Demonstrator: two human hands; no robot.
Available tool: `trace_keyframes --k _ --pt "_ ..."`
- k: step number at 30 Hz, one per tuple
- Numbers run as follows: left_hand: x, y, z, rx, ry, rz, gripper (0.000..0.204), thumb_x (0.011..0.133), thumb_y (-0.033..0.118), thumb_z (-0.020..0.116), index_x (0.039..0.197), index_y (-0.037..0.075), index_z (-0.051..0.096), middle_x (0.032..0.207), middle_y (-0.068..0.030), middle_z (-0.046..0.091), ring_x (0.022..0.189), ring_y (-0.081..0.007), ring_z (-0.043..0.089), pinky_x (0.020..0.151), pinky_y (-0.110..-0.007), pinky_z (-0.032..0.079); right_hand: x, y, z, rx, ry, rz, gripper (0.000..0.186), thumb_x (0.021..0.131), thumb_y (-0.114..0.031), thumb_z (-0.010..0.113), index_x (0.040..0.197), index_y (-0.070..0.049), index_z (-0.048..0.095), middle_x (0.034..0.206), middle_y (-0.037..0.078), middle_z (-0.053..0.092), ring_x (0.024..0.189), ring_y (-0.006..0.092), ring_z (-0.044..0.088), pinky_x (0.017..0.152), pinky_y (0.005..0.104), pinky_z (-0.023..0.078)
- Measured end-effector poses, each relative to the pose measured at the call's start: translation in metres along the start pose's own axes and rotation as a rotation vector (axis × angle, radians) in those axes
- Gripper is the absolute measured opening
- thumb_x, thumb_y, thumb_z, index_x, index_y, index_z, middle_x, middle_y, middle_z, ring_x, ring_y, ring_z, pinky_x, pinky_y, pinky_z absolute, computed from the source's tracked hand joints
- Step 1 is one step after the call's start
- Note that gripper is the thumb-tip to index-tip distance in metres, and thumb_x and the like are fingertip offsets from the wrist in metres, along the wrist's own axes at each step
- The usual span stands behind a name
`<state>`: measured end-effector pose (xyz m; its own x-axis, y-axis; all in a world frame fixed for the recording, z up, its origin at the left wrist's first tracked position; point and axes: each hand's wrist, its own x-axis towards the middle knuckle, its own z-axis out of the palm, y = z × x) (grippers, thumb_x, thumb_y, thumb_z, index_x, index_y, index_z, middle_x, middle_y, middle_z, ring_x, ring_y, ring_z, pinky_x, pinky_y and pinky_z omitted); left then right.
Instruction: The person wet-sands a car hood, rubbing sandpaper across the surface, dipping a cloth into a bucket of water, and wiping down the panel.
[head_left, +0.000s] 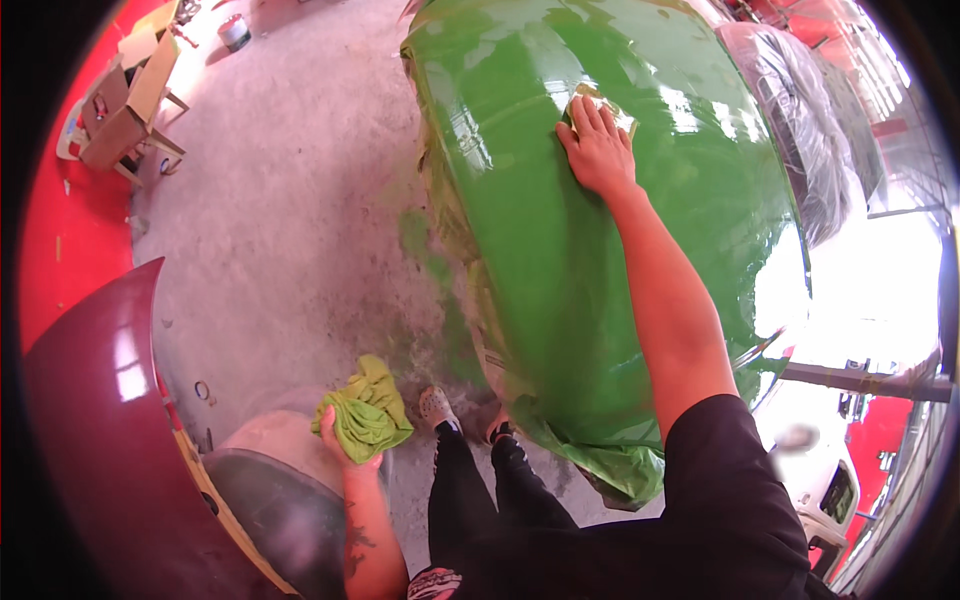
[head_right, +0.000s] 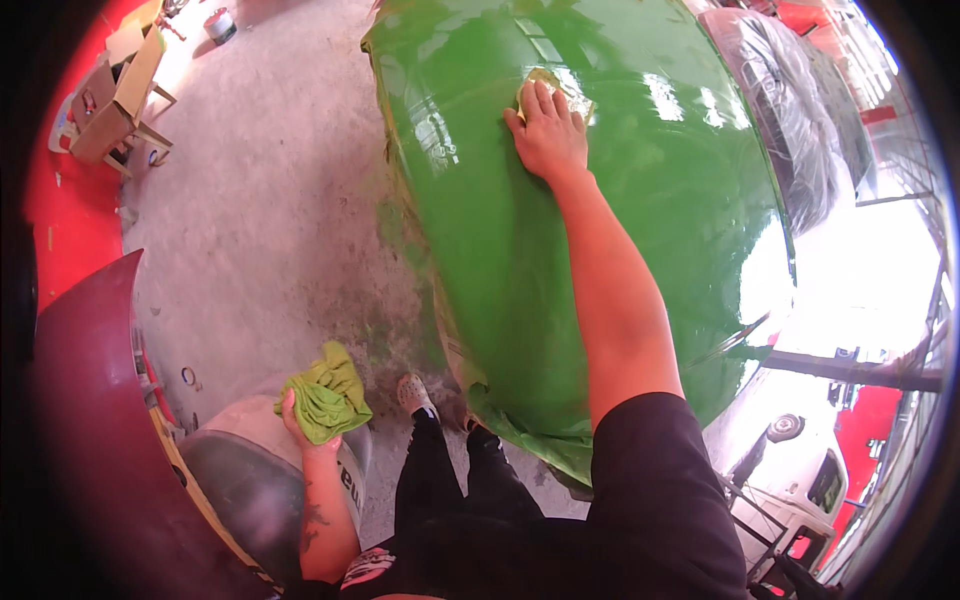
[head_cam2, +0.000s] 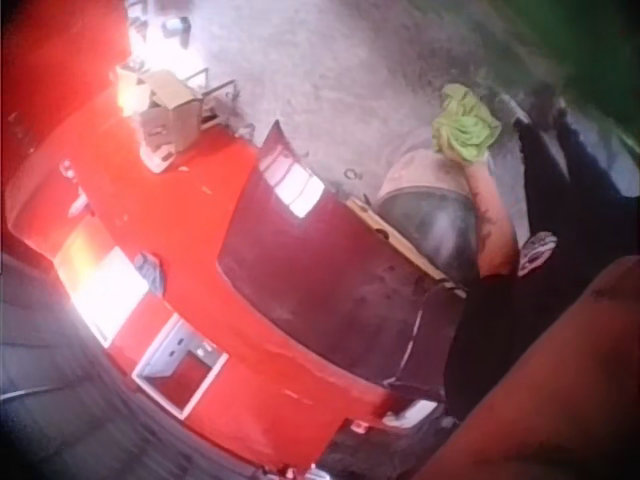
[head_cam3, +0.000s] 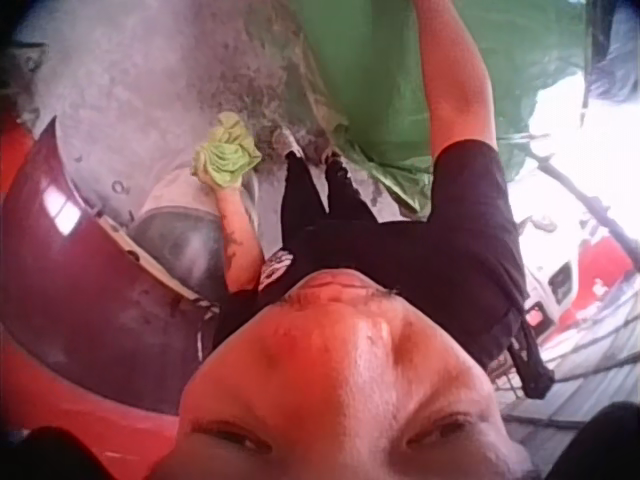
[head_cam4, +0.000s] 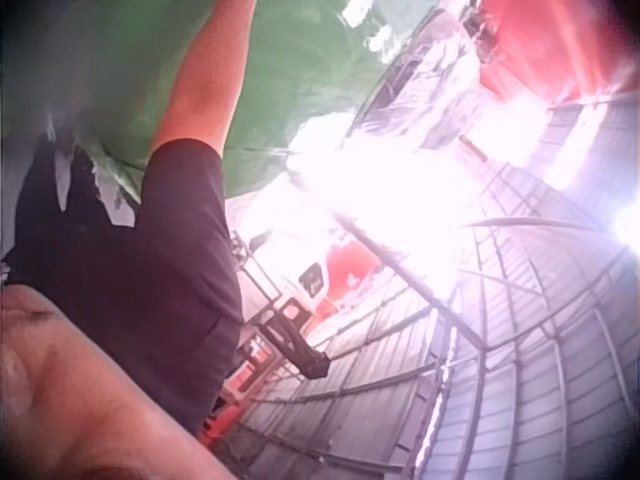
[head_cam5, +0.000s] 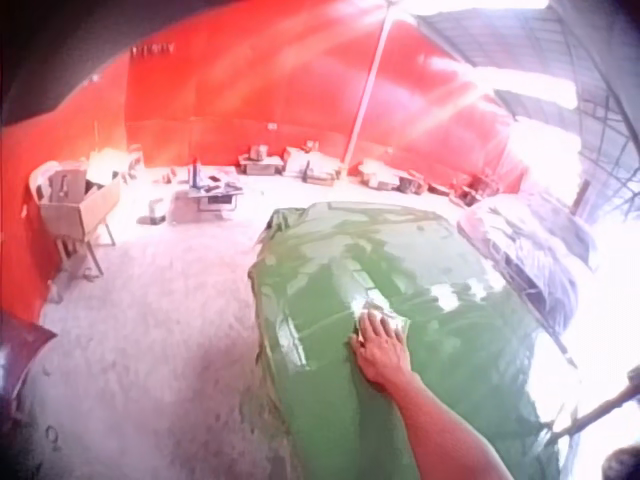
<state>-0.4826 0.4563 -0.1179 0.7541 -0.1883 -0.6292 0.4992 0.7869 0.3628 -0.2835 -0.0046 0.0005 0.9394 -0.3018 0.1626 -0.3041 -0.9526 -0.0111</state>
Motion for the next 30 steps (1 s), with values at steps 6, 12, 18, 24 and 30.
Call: trace_keyframes --k 6,12,18,24,30 --pt "-0.005 -0.004 -0.023 -0.016 0.060 0.021 0.062 0.087 0.050 0.050 0.128 0.003 0.054 0.125 -0.0134 0.059 0.115 -0.0314 0.057 0.100 -0.045 0.044 -0.166 -0.100 0.007 -0.125 -0.123 -0.399 0.060 0.092 -0.032 0.048 0.146 -0.008 0.036 0.153 0.012 0.033 0.142 0.0335 0.030 0.114 0.0528 0.025" --pt "-0.002 -0.010 -0.020 -0.009 0.048 -0.034 0.061 0.087 0.049 0.051 0.127 0.003 0.054 0.126 -0.0132 0.058 0.116 -0.0315 0.056 0.101 -0.046 0.043 -0.154 -0.060 -0.007 -0.014 -0.166 -0.457 0.060 0.094 -0.041 0.048 0.146 -0.012 0.038 0.154 0.006 0.033 0.143 0.0302 0.029 0.116 0.0511 0.022" --pt "-0.004 -0.016 -0.017 -0.017 0.046 -0.020 0.059 0.087 0.050 0.053 0.125 0.004 0.055 0.124 -0.0116 0.059 0.115 -0.0309 0.056 0.100 -0.046 0.043 -0.119 -0.047 -0.011 -0.069 -0.084 -0.381 0.060 0.096 -0.042 0.046 0.147 -0.012 0.036 0.155 0.008 0.032 0.144 0.0306 0.026 0.116 0.0512 0.022" --pt "-0.014 -0.019 -0.044 -0.092 0.089 0.004 0.056 0.089 0.048 0.052 0.124 0.004 0.057 0.122 -0.0117 0.061 0.114 -0.0303 0.058 0.100 -0.045 0.044 -0.295 -0.029 -0.038 -0.065 -0.547 -0.873 0.063 0.086 -0.030 0.052 0.146 -0.016 0.040 0.155 0.003 0.033 0.144 0.0243 0.027 0.117 0.0514 0.019" --pt "-0.017 -0.029 -0.044 -0.083 0.060 -0.028 0.057 0.090 0.046 0.050 0.125 0.003 0.056 0.122 -0.0133 0.062 0.113 -0.0305 0.059 0.100 -0.046 0.044 -0.120 -0.069 -0.001 -0.140 -0.182 -0.806 0.059 0.093 -0.039 0.050 0.146 -0.014 0.039 0.151 0.008 0.039 0.142 0.0285 0.030 0.117 0.0485 0.021"
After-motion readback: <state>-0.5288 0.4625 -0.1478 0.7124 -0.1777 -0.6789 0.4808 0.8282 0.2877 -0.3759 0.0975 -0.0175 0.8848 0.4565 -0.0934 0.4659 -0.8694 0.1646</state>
